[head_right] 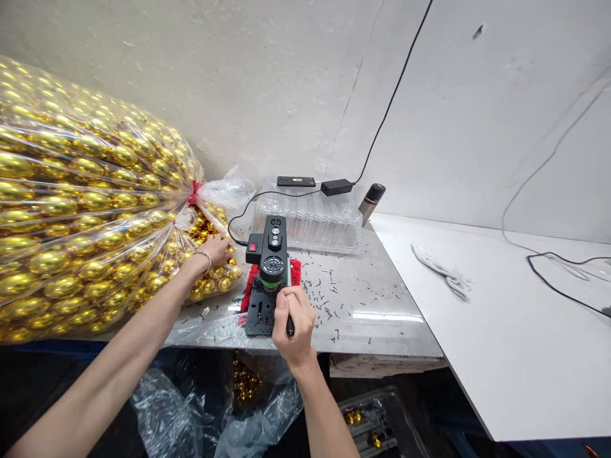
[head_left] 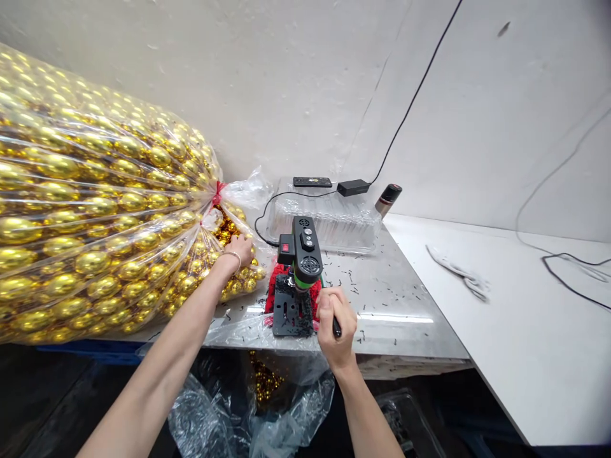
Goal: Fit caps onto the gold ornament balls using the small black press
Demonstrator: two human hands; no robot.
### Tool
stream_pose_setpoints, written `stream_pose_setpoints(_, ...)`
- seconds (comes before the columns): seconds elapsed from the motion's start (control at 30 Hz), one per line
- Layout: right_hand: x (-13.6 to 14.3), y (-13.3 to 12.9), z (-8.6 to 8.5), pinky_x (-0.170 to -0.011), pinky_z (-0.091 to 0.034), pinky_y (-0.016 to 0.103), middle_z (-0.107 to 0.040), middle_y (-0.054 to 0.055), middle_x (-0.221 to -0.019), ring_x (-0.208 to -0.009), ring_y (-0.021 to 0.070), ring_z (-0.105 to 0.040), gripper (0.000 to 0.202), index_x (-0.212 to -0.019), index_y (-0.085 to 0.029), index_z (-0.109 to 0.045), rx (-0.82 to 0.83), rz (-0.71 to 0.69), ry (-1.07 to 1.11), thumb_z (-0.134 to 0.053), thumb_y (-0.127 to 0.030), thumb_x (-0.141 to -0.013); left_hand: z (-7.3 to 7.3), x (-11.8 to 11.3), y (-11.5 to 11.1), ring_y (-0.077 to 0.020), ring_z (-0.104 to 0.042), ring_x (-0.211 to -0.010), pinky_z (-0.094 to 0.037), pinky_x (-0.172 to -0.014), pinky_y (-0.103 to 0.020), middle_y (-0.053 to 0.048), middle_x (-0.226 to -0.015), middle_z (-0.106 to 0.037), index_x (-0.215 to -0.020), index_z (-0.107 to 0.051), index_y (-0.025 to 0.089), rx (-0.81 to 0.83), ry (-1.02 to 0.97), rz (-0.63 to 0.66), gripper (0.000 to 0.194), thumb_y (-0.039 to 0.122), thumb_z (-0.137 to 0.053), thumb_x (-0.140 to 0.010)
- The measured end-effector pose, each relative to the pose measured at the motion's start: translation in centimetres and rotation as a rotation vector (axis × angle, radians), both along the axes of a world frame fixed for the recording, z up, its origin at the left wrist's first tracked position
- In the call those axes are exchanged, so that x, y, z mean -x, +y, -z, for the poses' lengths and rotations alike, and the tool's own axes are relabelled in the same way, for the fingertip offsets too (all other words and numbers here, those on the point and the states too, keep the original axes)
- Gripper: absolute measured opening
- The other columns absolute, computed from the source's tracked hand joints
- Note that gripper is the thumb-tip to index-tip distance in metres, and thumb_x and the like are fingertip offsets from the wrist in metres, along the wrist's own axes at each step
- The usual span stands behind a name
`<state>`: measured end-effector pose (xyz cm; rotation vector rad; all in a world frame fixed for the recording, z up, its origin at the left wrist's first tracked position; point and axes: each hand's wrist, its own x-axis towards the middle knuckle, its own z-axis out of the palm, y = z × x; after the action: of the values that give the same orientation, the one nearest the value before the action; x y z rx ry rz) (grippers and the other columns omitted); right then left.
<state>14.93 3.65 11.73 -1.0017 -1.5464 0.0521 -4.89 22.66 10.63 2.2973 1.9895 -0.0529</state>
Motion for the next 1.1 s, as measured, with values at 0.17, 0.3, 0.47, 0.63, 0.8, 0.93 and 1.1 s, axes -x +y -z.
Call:
stream_pose_setpoints(0.17,-0.1,0.0,0.4,-0.058,-0.036,0.027,-0.047,0.000,-0.066,-0.066,0.0119,-0.047,0.030,-0.062,-0.020,-0.040,-0.009,-0.013,0.006,-0.039,-0.006,-0.088,1.0,0.3,1.9,-0.0353,-0.044,-0.118,-0.040,-0.094,-0.040,-0.018,-0.129,-0.048,-0.110,-0.065,0.017,0.113,0.040,0.083,0.055,0.048,-0.069,-0.065)
stream_pose_setpoints(0.3,-0.1,0.1,0.6,-0.058,-0.037,0.027,-0.046,0.000,-0.064,-0.066,0.0123,-0.047,0.030,-0.061,-0.021,-0.039,-0.008,-0.010,0.003,-0.039,-0.007,-0.088,1.3,0.3,2.0,-0.0382,-0.040,-0.120,-0.041,-0.094,-0.045,-0.019,-0.133,-0.042,-0.111,-0.064,0.016,0.136,0.080,0.079,0.062,0.047,-0.075,-0.058)
stream_pose_setpoints(0.47,-0.3,0.0,0.6,-0.058,-0.038,0.027,-0.047,0.001,-0.065,-0.065,0.0126,-0.048,0.027,-0.064,-0.020,-0.043,0.003,-0.021,-0.031,-0.039,-0.008,-0.088,1.8,-0.4,2.1,-0.0451,-0.034,-0.122,-0.041,-0.091,-0.053,-0.025,-0.135,-0.038,-0.114,-0.063,0.010,0.116,0.104,0.041,0.067,0.046,-0.075,-0.059)
stream_pose_setpoints(0.63,-0.3,0.0,0.7,-0.059,-0.039,0.027,-0.048,0.001,-0.066,-0.066,0.0126,-0.049,0.026,-0.065,-0.020,-0.044,-0.001,-0.008,-0.040,-0.040,-0.008,-0.088,2.4,-0.1,2.2,-0.0421,-0.040,-0.120,-0.042,-0.092,-0.050,-0.024,-0.136,-0.040,-0.122,-0.057,0.012,0.112,0.090,0.016,0.071,0.046,-0.073,-0.062)
stream_pose_setpoints(0.8,-0.2,0.1,0.9,-0.058,-0.038,0.026,-0.046,0.000,-0.066,-0.066,0.0124,-0.048,0.025,-0.066,-0.020,-0.042,-0.013,-0.012,-0.035,-0.040,-0.007,-0.088,2.3,0.0,1.6,-0.0411,-0.041,-0.119,-0.042,-0.092,-0.048,-0.022,-0.126,-0.053,-0.110,-0.065,0.015,0.110,0.049,0.017,0.055,0.043,-0.072,-0.063)
stream_pose_setpoints(0.93,-0.3,0.1,0.9,-0.059,-0.037,0.026,-0.045,0.000,-0.066,-0.066,0.0122,-0.047,0.024,-0.068,-0.020,-0.042,-0.017,-0.022,-0.042,-0.040,-0.006,-0.087,1.8,-0.2,1.3,-0.0435,-0.045,-0.118,-0.042,-0.093,-0.050,-0.024,-0.122,-0.056,-0.099,-0.070,0.012,0.106,-0.050,-0.017,0.050,0.033,-0.076,-0.055)
stream_pose_setpoints(1.1,-0.3,0.1,1.0,-0.058,-0.037,0.026,-0.046,0.001,-0.067,-0.066,0.0120,-0.047,0.023,-0.070,-0.019,-0.044,-0.015,-0.023,-0.045,-0.040,-0.005,-0.087,0.4,0.4,1.3,-0.0308,-0.060,-0.101,-0.047,-0.089,-0.034,-0.011,-0.105,-0.068,-0.088,-0.072,0.016,0.125,-0.310,-0.050,0.037,0.023,-0.074,-0.052)
